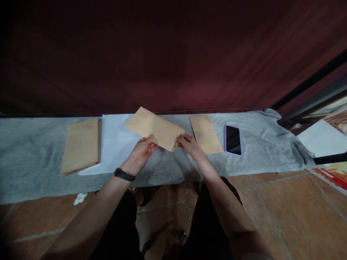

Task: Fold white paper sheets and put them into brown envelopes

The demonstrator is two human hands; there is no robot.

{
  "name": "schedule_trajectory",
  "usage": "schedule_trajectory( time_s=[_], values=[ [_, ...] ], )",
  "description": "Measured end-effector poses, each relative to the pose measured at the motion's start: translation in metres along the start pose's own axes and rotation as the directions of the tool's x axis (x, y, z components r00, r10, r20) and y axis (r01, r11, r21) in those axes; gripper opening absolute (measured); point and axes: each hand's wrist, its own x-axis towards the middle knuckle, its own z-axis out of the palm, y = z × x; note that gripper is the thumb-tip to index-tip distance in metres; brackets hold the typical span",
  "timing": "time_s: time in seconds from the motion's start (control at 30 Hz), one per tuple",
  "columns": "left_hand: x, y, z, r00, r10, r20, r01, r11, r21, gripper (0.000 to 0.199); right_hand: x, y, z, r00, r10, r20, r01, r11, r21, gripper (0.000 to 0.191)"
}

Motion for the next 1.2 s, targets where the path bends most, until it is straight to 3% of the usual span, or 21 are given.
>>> schedule_trajectory(
  time_s=[0.13,0.2,0.3,0.4,0.47,0.57,0.7,0.83,0.97,1.03,1.2],
  values=[
    [0.000,0.007,0.001,0.999,0.041,0.015,-0.042,0.992,0.117,0.010,0.001,-0.006,-0.009,0.988,-0.005,-0.152,0.014,0.998,0.058,0.035],
    [-0.002,0.007,0.002,0.998,0.036,0.046,-0.043,0.987,0.154,0.010,0.000,-0.007,-0.009,0.986,-0.044,-0.161,0.051,0.998,0.040,0.035],
    [-0.005,0.004,0.005,0.996,0.038,0.076,-0.051,0.981,0.190,0.013,-0.004,-0.005,-0.006,0.998,-0.041,-0.049,0.041,0.999,-0.003,0.033],
    [-0.005,0.001,0.006,0.990,0.118,0.076,-0.132,0.964,0.231,0.014,-0.006,-0.001,-0.004,0.998,0.019,0.067,-0.017,0.999,-0.033,0.030],
    [-0.001,-0.001,0.006,0.978,0.191,0.084,-0.207,0.943,0.262,0.019,-0.007,0.001,-0.005,0.995,0.037,0.096,-0.032,0.998,-0.058,0.028],
    [0.009,-0.003,0.004,0.961,0.263,0.084,-0.276,0.899,0.340,0.043,-0.005,0.001,-0.009,0.996,0.032,0.086,-0.015,0.982,-0.186,0.023],
    [0.020,-0.007,0.003,0.943,0.326,0.067,-0.317,0.814,0.487,0.068,-0.006,0.001,-0.010,0.997,-0.010,0.075,0.045,0.878,-0.476,0.014],
    [0.024,-0.008,0.004,0.917,0.383,0.108,-0.370,0.722,0.584,0.061,-0.013,0.005,-0.003,0.996,-0.082,0.045,0.090,0.702,-0.706,0.019],
    [0.022,-0.010,0.003,0.898,0.426,0.109,-0.391,0.661,0.641,0.052,-0.018,0.008,0.001,0.987,-0.157,-0.042,0.053,0.553,-0.832,0.018],
    [0.019,-0.011,0.003,0.892,0.427,0.149,-0.399,0.588,0.704,0.050,-0.017,0.008,0.003,0.969,-0.243,-0.031,0.104,0.521,-0.847,0.026],
    [0.013,-0.014,0.009,0.819,0.452,0.353,-0.491,0.237,0.838,0.050,-0.010,0.015,0.015,0.892,-0.406,0.197,0.370,0.406,-0.836,0.048]
  ],
)
